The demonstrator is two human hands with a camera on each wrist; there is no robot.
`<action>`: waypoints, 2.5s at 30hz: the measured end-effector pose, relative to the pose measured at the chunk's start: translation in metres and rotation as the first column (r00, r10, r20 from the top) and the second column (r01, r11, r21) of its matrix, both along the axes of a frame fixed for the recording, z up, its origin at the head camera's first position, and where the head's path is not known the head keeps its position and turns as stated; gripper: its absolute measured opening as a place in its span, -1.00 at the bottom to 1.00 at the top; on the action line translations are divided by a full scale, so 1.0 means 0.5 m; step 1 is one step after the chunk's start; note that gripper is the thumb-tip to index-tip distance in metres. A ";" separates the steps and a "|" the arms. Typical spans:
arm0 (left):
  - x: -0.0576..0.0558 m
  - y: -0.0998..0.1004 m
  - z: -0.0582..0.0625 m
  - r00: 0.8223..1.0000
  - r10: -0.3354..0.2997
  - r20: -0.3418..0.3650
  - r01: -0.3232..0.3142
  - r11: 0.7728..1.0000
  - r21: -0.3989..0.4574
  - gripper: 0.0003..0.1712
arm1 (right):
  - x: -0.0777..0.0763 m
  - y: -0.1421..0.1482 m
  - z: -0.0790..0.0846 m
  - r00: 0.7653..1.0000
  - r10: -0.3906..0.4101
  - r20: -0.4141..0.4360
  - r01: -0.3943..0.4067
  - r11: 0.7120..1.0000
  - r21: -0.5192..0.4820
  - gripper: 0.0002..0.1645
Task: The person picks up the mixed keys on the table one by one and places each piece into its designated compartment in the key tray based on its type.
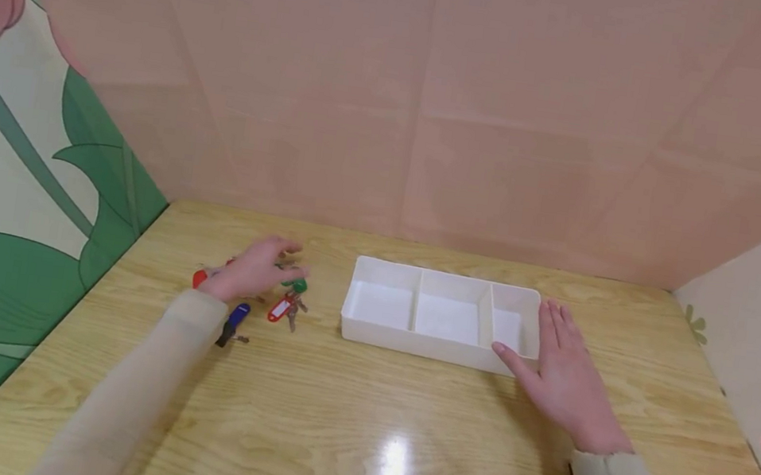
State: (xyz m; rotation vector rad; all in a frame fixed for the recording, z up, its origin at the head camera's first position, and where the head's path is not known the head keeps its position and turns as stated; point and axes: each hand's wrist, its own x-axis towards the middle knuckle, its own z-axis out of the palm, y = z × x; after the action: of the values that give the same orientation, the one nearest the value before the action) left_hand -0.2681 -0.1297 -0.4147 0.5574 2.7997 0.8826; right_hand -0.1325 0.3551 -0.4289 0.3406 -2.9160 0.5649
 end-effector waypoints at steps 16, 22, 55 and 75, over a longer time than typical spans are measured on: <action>0.002 0.010 -0.022 0.999 -0.032 -0.020 0.029 0.989 -0.145 -0.62 | -0.002 -0.002 0.000 1.000 -0.012 -0.002 0.012 1.000 0.000 0.18; 0.007 0.009 -0.023 0.999 -0.036 -0.027 0.032 0.987 -0.155 -0.60 | -0.001 -0.004 0.005 1.000 -0.007 -0.012 0.008 1.000 0.011 0.18; 0.018 0.006 -0.018 0.999 -0.051 0.006 0.051 0.998 -0.032 -0.89 | 0.016 0.006 0.006 1.000 -0.006 -0.014 0.006 1.000 0.008 0.19; 0.049 0.014 0.002 1.000 0.022 0.014 -0.024 0.975 0.222 -0.77 | 0.013 0.005 0.009 1.000 -0.002 -0.010 0.002 1.000 0.016 0.19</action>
State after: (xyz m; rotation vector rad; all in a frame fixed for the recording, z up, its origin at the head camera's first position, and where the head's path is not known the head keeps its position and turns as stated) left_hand -0.2436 -0.1228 -0.4137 0.5483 2.7197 1.2101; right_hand -0.1259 0.3575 -0.4246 0.3414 -2.9122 0.5389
